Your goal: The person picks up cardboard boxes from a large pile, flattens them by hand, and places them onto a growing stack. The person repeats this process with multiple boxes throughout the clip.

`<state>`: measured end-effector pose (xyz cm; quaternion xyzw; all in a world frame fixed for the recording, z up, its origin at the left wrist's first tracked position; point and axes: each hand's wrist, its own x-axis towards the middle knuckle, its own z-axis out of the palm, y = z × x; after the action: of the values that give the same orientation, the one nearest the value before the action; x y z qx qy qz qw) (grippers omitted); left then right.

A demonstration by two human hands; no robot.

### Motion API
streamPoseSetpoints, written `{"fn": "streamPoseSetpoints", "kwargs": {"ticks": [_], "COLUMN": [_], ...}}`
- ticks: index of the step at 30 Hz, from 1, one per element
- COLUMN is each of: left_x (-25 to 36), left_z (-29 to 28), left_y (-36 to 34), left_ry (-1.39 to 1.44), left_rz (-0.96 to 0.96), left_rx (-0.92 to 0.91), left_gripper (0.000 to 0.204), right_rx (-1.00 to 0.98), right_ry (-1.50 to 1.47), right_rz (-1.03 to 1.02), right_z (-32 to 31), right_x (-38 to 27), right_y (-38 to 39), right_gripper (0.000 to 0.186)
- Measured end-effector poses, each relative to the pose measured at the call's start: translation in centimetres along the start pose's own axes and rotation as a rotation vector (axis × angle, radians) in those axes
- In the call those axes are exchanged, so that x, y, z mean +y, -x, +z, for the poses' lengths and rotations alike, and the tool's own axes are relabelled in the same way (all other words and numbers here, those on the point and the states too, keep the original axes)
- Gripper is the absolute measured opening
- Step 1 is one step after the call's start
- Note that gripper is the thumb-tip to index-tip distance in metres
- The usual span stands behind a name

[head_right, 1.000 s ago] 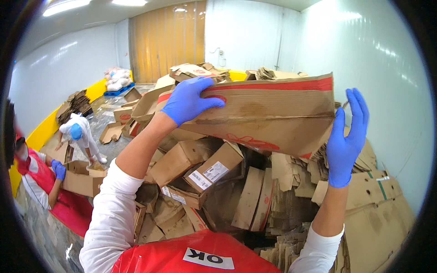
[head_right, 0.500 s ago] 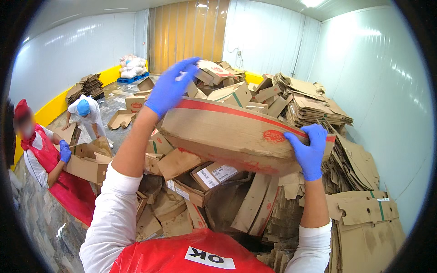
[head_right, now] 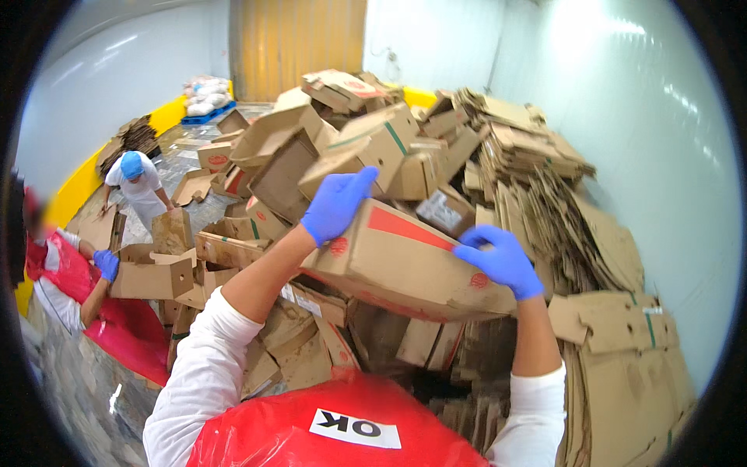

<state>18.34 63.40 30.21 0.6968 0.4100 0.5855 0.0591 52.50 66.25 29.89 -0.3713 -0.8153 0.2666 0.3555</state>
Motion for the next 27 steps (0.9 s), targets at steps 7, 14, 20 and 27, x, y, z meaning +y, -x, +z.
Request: {"fn": "streamPoseSetpoints", "kwargs": {"ticks": [7, 14, 20, 27], "left_x": [3.3, -1.0, -5.7, 1.2], "left_z": [6.5, 7.4, 2.9, 5.1], "left_y": [1.6, 1.0, -2.1, 0.0], "left_ry": [-0.244, -0.553, -0.63, -0.366], "left_rz": [0.235, 0.081, -0.093, 0.093], "left_rx": [-0.311, -0.396, 0.074, 0.226], "left_gripper": [0.048, 0.047, 0.051, 0.041], "right_rx": [-0.323, 0.103, 0.375, 0.448], "right_ry": [-0.112, 0.139, 0.41, 0.328], "right_rz": [0.08, 0.018, -0.5, -0.353], "right_z": [5.5, 9.5, 9.1, 6.3], "right_x": [-6.0, -4.6, -5.4, -5.1], "right_y": [-0.9, 0.2, 3.7, 1.6], "right_gripper": [0.037, 0.049, 0.038, 0.033]}}
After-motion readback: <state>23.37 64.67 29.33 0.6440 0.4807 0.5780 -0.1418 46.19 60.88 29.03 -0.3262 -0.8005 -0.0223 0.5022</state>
